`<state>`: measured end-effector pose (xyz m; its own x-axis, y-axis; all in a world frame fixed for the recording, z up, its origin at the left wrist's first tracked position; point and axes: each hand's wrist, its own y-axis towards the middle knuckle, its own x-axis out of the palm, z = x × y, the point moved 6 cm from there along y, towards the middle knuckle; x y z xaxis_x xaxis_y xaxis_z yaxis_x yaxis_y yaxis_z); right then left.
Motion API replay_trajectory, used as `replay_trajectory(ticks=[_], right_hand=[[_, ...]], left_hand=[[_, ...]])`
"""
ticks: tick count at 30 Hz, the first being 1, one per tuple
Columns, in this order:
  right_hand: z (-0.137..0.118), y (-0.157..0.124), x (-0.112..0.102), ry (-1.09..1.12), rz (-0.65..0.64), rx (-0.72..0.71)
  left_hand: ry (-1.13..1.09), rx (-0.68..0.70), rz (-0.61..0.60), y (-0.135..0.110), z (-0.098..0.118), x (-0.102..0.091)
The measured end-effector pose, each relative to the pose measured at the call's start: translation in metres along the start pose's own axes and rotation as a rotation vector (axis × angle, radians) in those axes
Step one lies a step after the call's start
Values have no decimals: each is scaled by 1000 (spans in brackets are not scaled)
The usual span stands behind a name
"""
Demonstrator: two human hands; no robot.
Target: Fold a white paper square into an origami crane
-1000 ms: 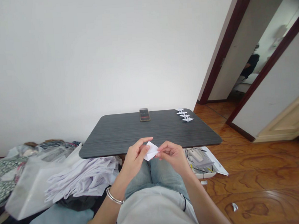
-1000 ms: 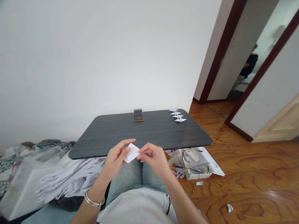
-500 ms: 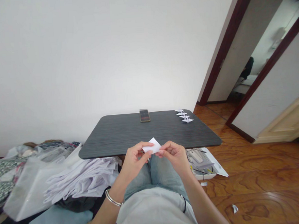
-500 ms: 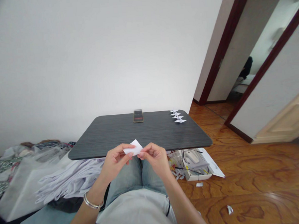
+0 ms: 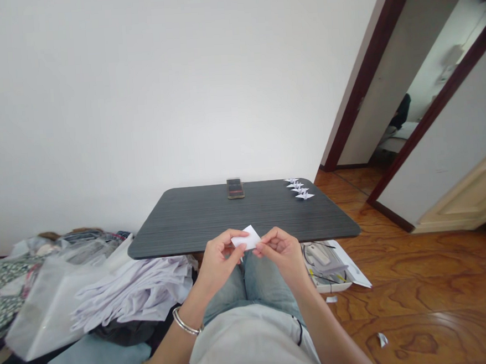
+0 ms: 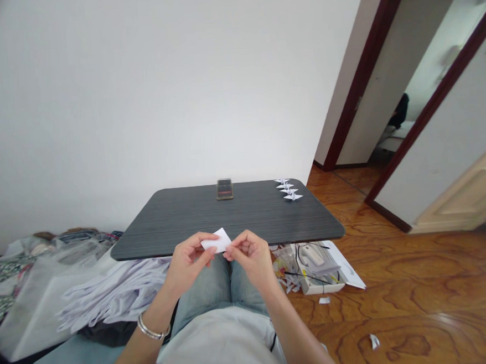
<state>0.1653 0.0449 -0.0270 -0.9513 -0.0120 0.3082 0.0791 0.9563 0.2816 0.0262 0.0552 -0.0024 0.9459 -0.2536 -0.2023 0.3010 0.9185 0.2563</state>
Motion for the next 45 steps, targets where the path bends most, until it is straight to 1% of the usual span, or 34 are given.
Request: replay_trajectory(ticks=[5,12,17,20,25,31,36,42,45], right_hand=[[-2,0,3,26,-48,-9],[1,1,3,-11,-84,-3],[3,1,3,-38,-55,-21],[5,1,2,-38,-31,-28],[10,2,1,-73,-41,22],[13,2,0,-95,-38,39],[14,2,-1,-107,-30,58],[15,3,-1,-52,-45,72],[14,3,-1,-34,-47,65]], left_hand=[[-20,-11,2,1,-1,0],[-57,-2,14,4,-2,-3],[-42,15,-18,3,-5,0],[-49,2,-16,3,-8,2],[-128,-64,-4,5,-16,2],[-128,-33,13,6,-14,-2],[-181,-53,-15,7,-13,-1],[-242,-91,-48,7,-14,1],[-230,-106,-94,7,-14,2]])
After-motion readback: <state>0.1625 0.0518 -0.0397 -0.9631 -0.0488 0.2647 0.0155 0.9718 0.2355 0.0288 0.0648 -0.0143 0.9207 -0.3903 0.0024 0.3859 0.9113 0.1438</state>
